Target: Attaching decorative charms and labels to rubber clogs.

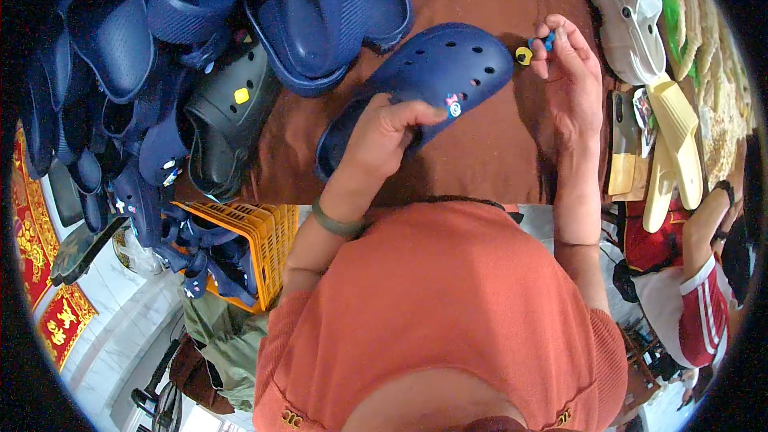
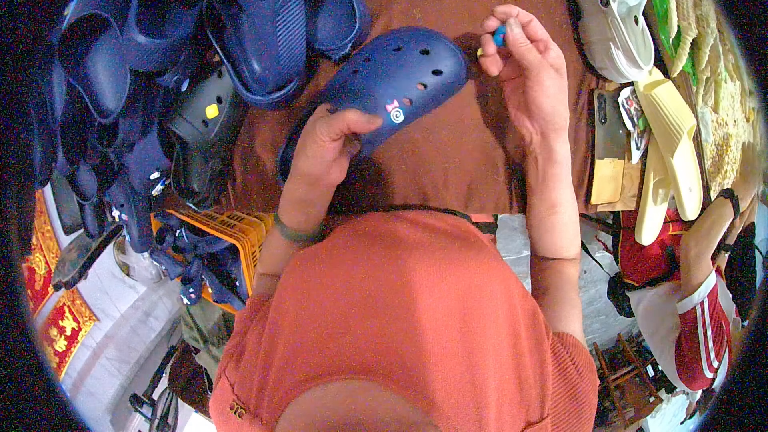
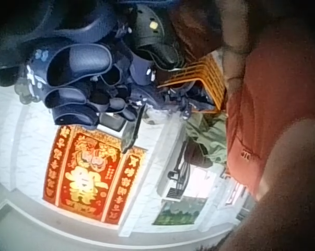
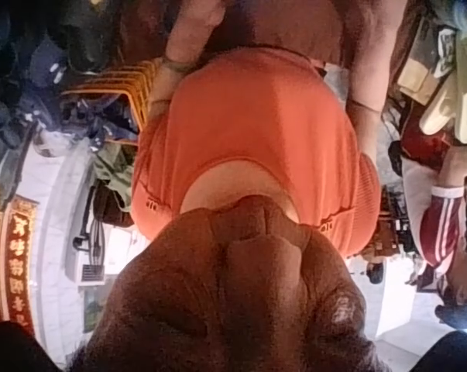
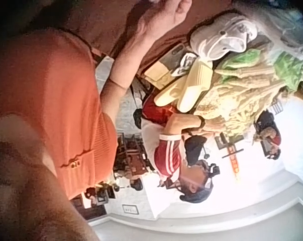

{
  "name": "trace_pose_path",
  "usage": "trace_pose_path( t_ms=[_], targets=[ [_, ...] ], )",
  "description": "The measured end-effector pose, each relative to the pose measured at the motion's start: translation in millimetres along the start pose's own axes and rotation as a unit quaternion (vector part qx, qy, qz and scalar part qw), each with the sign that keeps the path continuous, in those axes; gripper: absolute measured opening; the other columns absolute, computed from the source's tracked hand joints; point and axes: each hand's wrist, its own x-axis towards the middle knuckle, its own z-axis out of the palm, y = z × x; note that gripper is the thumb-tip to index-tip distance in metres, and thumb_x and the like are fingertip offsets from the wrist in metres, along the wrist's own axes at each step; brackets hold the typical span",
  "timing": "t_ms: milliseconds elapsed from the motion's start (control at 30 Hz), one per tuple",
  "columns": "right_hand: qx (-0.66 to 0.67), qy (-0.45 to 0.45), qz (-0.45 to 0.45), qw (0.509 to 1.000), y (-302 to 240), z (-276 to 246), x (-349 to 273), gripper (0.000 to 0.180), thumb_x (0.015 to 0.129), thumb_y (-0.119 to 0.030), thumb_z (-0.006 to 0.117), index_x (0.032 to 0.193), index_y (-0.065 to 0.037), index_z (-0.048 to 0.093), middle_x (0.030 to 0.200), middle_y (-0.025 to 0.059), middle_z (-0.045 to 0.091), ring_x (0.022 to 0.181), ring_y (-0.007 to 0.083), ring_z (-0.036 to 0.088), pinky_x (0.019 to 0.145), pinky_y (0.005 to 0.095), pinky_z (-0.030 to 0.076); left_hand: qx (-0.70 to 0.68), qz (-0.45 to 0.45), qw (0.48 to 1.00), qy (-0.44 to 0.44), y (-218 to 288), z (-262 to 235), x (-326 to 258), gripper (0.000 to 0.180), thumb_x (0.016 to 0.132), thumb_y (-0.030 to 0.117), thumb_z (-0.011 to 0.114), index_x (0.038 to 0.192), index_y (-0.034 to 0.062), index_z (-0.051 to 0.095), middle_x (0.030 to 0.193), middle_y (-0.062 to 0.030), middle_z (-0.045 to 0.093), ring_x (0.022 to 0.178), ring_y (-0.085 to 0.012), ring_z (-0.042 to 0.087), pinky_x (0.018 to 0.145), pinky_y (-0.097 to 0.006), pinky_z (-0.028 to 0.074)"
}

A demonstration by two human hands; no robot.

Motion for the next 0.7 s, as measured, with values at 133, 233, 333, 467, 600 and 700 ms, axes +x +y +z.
trace_pose_path(
  t_ms=[133, 233, 333, 467, 600, 700],
  targets=[
    [0.133, -0.019, 0.054, 0.989, 4, 3, -2, 0.023, 0.093, -0.016, 0.055, 0.11, 0.0, 0.057, 0.091, 0.0034, 0.056, 0.079, 0.0122, 0.05, 0.068, 0.025, 0.044, -0.14, 0.018, 0.988, 0.06, 11, 14, 6, 0.026, 0.082, 0.009, 0.06, 0.107, 0.0103, 0.067, 0.088, -0.0025, 0.068, 0.08, -0.0131, 0.062, 0.077, -0.027, 0.048],
    [-0.374, -0.121, -0.109, 0.913, 3, 24, -13, 0.039, 0.068, -0.021, 0.078, 0.101, -0.006, 0.064, 0.086, 0.0012, 0.052, 0.079, 0.0151, 0.049, 0.076, 0.0268, 0.042, -0.029, 0.045, 0.998, 0.039, -21, -9, 13, 0.037, 0.087, 0.006, 0.056, 0.123, 0.011, 0.058, 0.1, -0.0063, 0.068, 0.088, -0.0155, 0.063, 0.082, -0.028, 0.048],
    [-0.5, -0.248, -0.237, 0.795, 11, 36, -13, 0.063, 0.059, -0.035, 0.083, 0.114, -0.012, 0.063, 0.091, 0.0033, 0.046, 0.09, 0.023, 0.044, 0.082, 0.0339, 0.036, -0.047, 0.066, 0.997, 0.02, -5, 8, 13, 0.038, 0.093, 0.024, 0.049, 0.126, 0.0055, 0.052, 0.11, -0.009, 0.064, 0.098, -0.0178, 0.062, 0.089, -0.032, 0.048],
    [-0.606, -0.279, -0.345, 0.661, 25, 35, -7, 0.055, 0.072, -0.053, 0.063, 0.119, -0.024, 0.063, 0.09, 0.002, 0.043, 0.086, 0.0233, 0.04, 0.082, 0.0415, 0.03, -0.063, 0.056, 0.995, 0.048, -19, 0, 21, 0.052, 0.098, 0.043, 0.043, 0.127, -0.0003, 0.048, 0.119, -0.0099, 0.058, 0.106, -0.019, 0.059, 0.095, -0.034, 0.047],
    [-0.574, -0.245, -0.402, 0.67, 43, 31, -7, 0.048, 0.079, -0.05, 0.058, 0.118, -0.024, 0.064, 0.08, 0.0005, 0.042, 0.078, 0.0215, 0.039, 0.078, 0.0396, 0.03, -0.009, 0.129, 0.991, -0.014, -48, -15, 27, 0.052, 0.091, -0.003, 0.044, 0.14, 0.0104, 0.036, 0.103, -0.0145, 0.064, 0.082, -0.0203, 0.061, 0.073, -0.03, 0.049],
    [-0.581, -0.224, -0.392, 0.677, 49, 34, -13, 0.042, 0.081, -0.045, 0.058, 0.113, -0.018, 0.064, 0.075, 0.0009, 0.042, 0.075, 0.0215, 0.041, 0.078, 0.039, 0.03, 0.047, 0.129, 0.99, 0.018, -46, -12, 24, 0.057, 0.085, -0.008, 0.047, 0.139, 0.0064, 0.037, 0.097, -0.0171, 0.063, 0.079, -0.0222, 0.061, 0.072, -0.031, 0.049]
  ],
)
